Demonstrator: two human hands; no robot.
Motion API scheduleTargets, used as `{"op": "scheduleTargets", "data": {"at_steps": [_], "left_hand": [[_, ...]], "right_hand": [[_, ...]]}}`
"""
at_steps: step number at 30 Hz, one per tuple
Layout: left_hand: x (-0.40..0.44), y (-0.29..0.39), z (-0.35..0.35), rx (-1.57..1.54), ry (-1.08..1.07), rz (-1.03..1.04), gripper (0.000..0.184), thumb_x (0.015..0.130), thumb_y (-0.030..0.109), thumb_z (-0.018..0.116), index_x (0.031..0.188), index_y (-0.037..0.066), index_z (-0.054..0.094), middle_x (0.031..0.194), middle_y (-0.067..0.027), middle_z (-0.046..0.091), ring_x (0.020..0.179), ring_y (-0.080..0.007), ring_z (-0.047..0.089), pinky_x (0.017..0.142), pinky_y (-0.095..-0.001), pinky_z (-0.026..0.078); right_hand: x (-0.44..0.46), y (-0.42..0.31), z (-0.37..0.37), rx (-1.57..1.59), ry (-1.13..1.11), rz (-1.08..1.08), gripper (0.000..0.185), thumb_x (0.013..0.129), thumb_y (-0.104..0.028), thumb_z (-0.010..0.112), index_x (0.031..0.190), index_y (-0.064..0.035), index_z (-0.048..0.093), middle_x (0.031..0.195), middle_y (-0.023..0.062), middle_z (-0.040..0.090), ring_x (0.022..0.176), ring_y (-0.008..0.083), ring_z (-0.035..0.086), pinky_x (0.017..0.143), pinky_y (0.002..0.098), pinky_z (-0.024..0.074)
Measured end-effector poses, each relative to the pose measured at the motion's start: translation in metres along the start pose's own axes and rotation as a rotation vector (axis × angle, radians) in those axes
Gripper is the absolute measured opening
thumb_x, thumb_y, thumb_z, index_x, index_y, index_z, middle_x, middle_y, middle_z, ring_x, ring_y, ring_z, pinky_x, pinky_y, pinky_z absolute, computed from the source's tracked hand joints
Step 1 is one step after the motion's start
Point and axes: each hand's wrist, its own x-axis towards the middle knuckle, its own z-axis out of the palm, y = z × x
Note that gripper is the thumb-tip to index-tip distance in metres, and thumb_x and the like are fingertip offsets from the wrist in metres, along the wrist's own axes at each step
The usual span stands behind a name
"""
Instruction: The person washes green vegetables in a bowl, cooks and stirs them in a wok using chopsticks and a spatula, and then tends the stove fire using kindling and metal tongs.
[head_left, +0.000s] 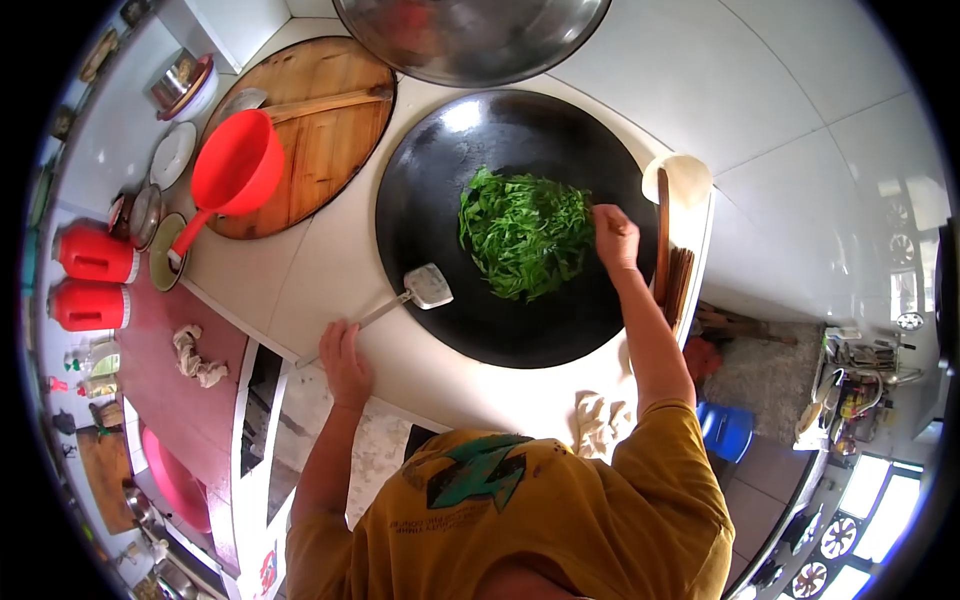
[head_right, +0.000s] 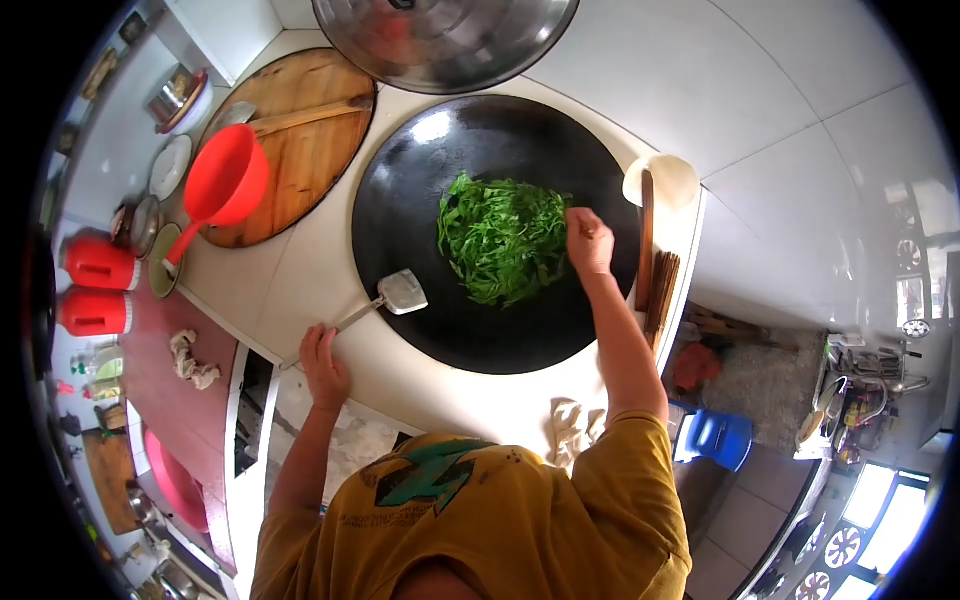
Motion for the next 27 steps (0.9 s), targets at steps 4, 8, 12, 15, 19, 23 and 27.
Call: {"op": "scheduleTargets", "data": {"at_steps": [4, 8, 12, 15, 19, 23, 27], "left_hand": [[-0.001, -0.003, 0.0, 0.02, -0.015, -0.008, 0.048, 0.072, -0.003, 0.046, 0.118, 0.002, 0.053, 0.125, -0.0199, 0.048, 0.119, -0.041, 0.042, 0.104, -0.0507, 0.03], [0.0, 0.0, 0.0, 0.001, 0.006, 0.002, 0.047, 0.073, -0.003, 0.044, 0.118, 0.002, 0.053, 0.125, -0.0199, 0.049, 0.12, -0.0409, 0.042, 0.104, -0.05, 0.031], [-0.002, 0.002, -0.002, 0.027, 0.011, -0.009, 0.045, 0.074, -0.004, 0.042, 0.116, 0.003, 0.055, 0.125, -0.0192, 0.05, 0.121, -0.0399, 0.043, 0.104, -0.0487, 0.032], [-0.001, -0.002, 0.0, 0.041, -0.008, -0.001, 0.046, 0.073, -0.003, 0.044, 0.118, 0.002, 0.053, 0.126, -0.0197, 0.049, 0.121, -0.0409, 0.042, 0.104, -0.05, 0.031], [-0.001, -0.001, 0.0, 0.014, -0.015, -0.008, 0.047, 0.072, -0.003, 0.045, 0.118, 0.003, 0.052, 0.127, -0.0198, 0.048, 0.12, -0.0416, 0.041, 0.103, -0.0508, 0.031], [-0.002, -0.002, 0.001, 0.02, -0.014, -0.011, 0.047, 0.072, -0.003, 0.046, 0.118, 0.003, 0.052, 0.126, -0.0196, 0.048, 0.119, -0.0421, 0.041, 0.103, -0.0514, 0.031], [-0.001, -0.003, 0.003, 0.042, -0.004, -0.01, 0.046, 0.072, -0.003, 0.046, 0.117, 0.003, 0.053, 0.126, -0.0194, 0.048, 0.119, -0.0419, 0.042, 0.103, -0.0512, 0.032]], "right_hand": [[-0.037, 0.002, 0.043, -0.037, -0.321, 0.1, 0.013, 0.086, -0.017, 0.061, 0.088, -0.0052, 0.067, 0.076, 0.0096, 0.066, 0.064, 0.0214, 0.062, 0.062, 0.0287, 0.0482], [-0.028, -0.001, 0.026, 0.203, -0.464, 0.074, 0.012, 0.087, -0.015, 0.062, 0.088, -0.004, 0.067, 0.071, 0.0077, 0.065, 0.062, 0.0134, 0.058, 0.059, 0.0281, 0.0461], [-0.023, -0.007, 0.026, 0.144, -0.379, 0.026, 0.013, 0.087, -0.014, 0.062, 0.089, -0.0019, 0.067, 0.073, 0.0074, 0.064, 0.064, 0.0106, 0.055, 0.06, 0.0278, 0.0455], [-0.053, -0.014, 0.035, 0.108, -0.608, 0.038, 0.013, 0.086, -0.017, 0.064, 0.089, -0.0048, 0.068, 0.074, 0.0079, 0.064, 0.065, 0.0114, 0.056, 0.062, 0.028, 0.0463], [-0.033, -0.039, -0.003, 0.145, -0.82, 0.114, 0.01, 0.086, -0.013, 0.063, 0.089, -0.0043, 0.069, 0.076, 0.0028, 0.066, 0.073, 0.0075, 0.058, 0.068, 0.024, 0.0466], [0.027, -0.039, -0.012, 0.14, -0.41, 0.106, 0.012, 0.089, -0.012, 0.061, 0.09, -0.0027, 0.068, 0.079, 0.0007, 0.066, 0.073, 0.0071, 0.057, 0.067, 0.024, 0.0458], [0.03, 0.034, 0.053, 0.211, -0.195, 0.1, 0.015, 0.089, -0.016, 0.06, 0.093, -0.004, 0.068, 0.08, 0.0007, 0.066, 0.071, 0.0078, 0.057, 0.064, 0.0257, 0.046]]}}
